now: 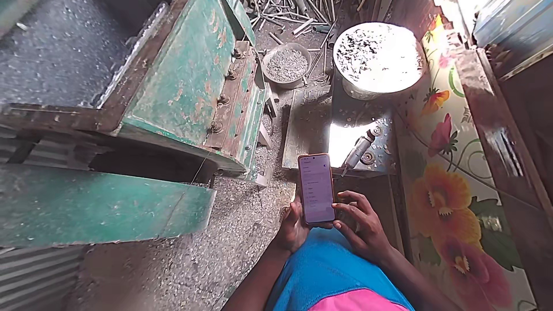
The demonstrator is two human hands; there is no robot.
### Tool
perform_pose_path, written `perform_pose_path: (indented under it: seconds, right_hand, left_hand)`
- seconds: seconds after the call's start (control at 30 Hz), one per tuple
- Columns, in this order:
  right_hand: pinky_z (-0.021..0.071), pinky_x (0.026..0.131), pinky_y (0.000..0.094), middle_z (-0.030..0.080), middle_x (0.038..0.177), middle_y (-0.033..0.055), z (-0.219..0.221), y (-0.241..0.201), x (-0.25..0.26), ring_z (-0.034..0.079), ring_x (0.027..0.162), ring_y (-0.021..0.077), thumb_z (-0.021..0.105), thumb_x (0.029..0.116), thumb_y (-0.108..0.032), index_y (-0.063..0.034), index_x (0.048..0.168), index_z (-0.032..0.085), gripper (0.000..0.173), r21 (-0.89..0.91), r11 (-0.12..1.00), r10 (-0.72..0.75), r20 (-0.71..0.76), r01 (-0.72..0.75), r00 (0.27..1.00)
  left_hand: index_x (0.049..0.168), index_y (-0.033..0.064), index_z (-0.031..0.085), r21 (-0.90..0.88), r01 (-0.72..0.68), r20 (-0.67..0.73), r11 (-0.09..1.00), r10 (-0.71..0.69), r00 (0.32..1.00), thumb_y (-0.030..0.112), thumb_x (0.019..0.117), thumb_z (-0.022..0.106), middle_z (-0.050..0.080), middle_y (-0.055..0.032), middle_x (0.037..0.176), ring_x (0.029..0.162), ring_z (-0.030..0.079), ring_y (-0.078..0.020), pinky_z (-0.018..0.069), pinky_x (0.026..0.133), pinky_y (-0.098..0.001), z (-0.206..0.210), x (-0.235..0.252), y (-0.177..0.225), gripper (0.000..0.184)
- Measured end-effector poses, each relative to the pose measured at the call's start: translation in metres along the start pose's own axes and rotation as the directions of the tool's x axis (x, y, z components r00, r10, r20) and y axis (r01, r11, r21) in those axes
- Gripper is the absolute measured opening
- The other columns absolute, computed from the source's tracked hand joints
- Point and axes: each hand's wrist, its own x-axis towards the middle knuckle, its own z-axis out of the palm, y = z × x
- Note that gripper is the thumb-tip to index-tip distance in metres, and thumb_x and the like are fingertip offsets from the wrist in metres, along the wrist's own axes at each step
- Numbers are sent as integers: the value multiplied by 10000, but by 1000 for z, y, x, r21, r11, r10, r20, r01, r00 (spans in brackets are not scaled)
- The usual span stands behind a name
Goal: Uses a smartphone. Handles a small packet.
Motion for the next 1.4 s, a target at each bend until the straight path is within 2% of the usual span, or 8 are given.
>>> perform_pose_path:
  seconds: [0.27, 0.47, 0.6, 0.87, 0.97, 1.1, 1.27, 1.4]
  right_hand:
    - [514, 1013, 272, 551, 1389, 82, -1, -2, -1, 548, 1262, 131, 627, 1006, -415, -248, 1185, 738, 268, -5, 1000, -10, 18, 11, 1000]
    - [509, 1016, 273, 556, 1378, 82, -2, -3, -1, 545, 1261, 131, 628, 1008, -401, -249, 1168, 743, 249, -3, 1000, -19, 23, 19, 1000]
    - [507, 1015, 285, 547, 1387, 78, -2, -3, -2, 544, 1255, 137, 625, 1010, -408, -257, 1182, 739, 256, 6, 1000, -23, 19, 23, 1000]
    - [504, 1018, 281, 552, 1382, 85, -2, -3, -2, 542, 1257, 136, 628, 1011, -396, -246, 1159, 748, 243, 18, 999, -30, 24, 30, 999]
    - [425, 1129, 340, 525, 1450, 86, -4, -5, -1, 459, 1377, 181, 607, 1023, -366, -282, 1133, 761, 206, -6, 998, -68, 72, 68, 995]
    - [241, 1234, 448, 384, 1608, 99, -8, -5, 2, 295, 1502, 238, 563, 1042, -384, -336, 1119, 764, 221, -73, 986, -133, 171, 147, 976]
    - [201, 1240, 491, 277, 1666, 113, -11, -7, 5, 223, 1536, 267, 523, 1048, -408, -387, 1148, 744, 243, -164, 969, -140, 264, 187, 954]
    - [198, 1240, 488, 299, 1658, 111, -12, -7, 5, 221, 1538, 276, 499, 1050, -422, -373, 1167, 741, 273, -158, 963, -171, 258, 216, 951]
  left_hand:
    - [1584, 179, 230, -5, 5, -8, 1000, -5, 1000, 624, 927, 621, 562, -178, 1451, 1250, 625, -391, 577, 946, -576, 4, 1, 0, 885]
    - [1577, 178, 268, -6, 2, -14, 1000, -2, 1000, 612, 924, 636, 572, -175, 1439, 1252, 623, -381, 571, 956, -568, 3, 0, -1, 866]
    - [1582, 181, 226, 3, 1, -18, 1000, -1, 1000, 620, 921, 632, 569, -174, 1442, 1244, 631, -383, 582, 941, -564, 5, 0, -1, 891]
    - [1579, 167, 230, 10, 8, -25, 1000, -8, 1000, 620, 918, 636, 574, -185, 1433, 1229, 640, -387, 587, 931, -565, 7, -1, 1, 898]
    - [1581, 168, 229, 8, 8, -38, 1000, -8, 999, 630, 902, 652, 573, -167, 1439, 1251, 628, -370, 578, 948, -564, 8, -1, 0, 924]
    - [1582, 177, 234, 14, 17, -66, 1000, -16, 998, 647, 883, 662, 579, -143, 1439, 1269, 620, -338, 555, 996, -545, 9, -1, 0, 944]
    - [1573, 168, 250, 33, 14, -85, 999, -11, 996, 666, 874, 659, 582, -132, 1436, 1285, 609, -311, 529, 1040, -515, 8, -1, -1, 950]
    - [1579, 170, 237, 27, 15, -77, 1000, -12, 997, 654, 885, 655, 570, -134, 1450, 1297, 598, -319, 524, 1045, -522, 9, -1, -1, 944]
